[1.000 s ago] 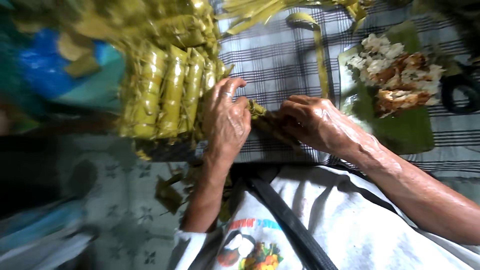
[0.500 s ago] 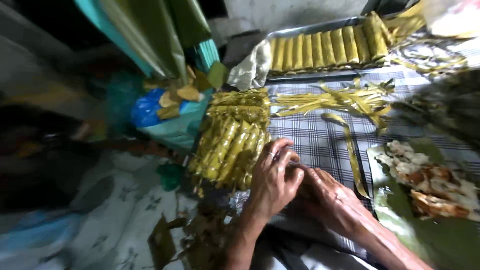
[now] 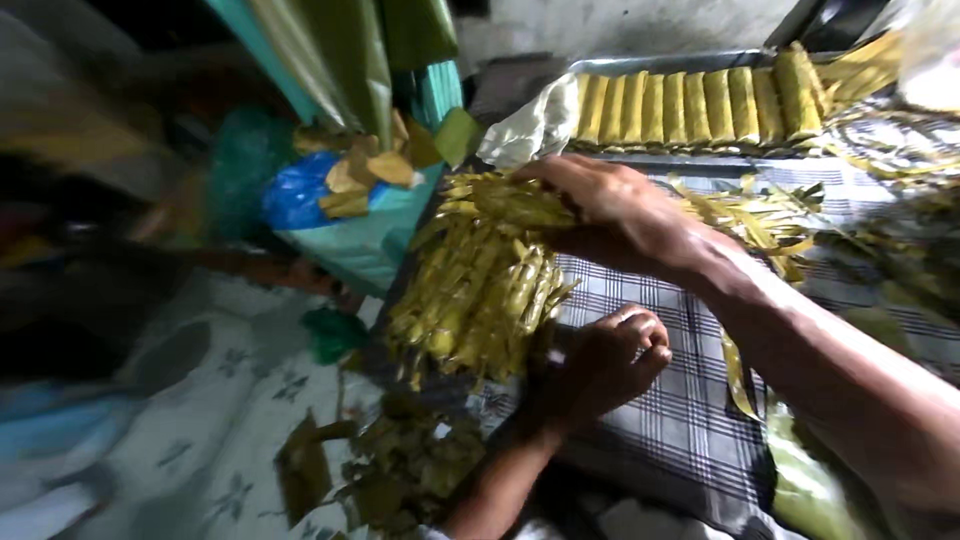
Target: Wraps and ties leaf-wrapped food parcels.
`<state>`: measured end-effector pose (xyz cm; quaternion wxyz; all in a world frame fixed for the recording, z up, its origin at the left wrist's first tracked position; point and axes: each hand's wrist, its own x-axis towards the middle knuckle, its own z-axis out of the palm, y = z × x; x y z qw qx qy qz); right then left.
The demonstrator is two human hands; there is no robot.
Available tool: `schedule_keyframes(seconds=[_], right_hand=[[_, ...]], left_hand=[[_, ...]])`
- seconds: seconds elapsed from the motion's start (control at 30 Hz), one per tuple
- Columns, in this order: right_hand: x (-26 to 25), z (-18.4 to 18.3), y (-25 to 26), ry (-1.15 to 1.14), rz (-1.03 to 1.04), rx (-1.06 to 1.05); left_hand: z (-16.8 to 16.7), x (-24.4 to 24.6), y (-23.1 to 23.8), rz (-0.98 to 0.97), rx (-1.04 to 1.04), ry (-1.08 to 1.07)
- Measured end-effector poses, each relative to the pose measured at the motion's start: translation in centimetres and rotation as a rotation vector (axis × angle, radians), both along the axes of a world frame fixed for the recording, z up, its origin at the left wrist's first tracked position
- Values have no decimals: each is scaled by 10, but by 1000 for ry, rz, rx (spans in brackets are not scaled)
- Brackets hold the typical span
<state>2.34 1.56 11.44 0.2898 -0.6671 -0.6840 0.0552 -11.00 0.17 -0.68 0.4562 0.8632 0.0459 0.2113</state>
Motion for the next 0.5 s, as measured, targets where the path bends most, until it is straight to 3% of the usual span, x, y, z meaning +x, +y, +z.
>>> schedule_keyframes(seconds=[0.1,0.23,0.37,0.43,0.5], right_hand=[[-5,-2,52,22,5,-162],[-15,-14,67,4,57,-235],[-5,-22,63,18,122,-126],[9,-13,59,52,136,-78],[30,6,55,94,113,-58]], left_hand=[[12,21,0,106,59,-42],[15,31,-1,197,113,40],[15,45,-2,212,279,73],[14,65,0,252,190,5],[20,89,5,275,-86,-28]])
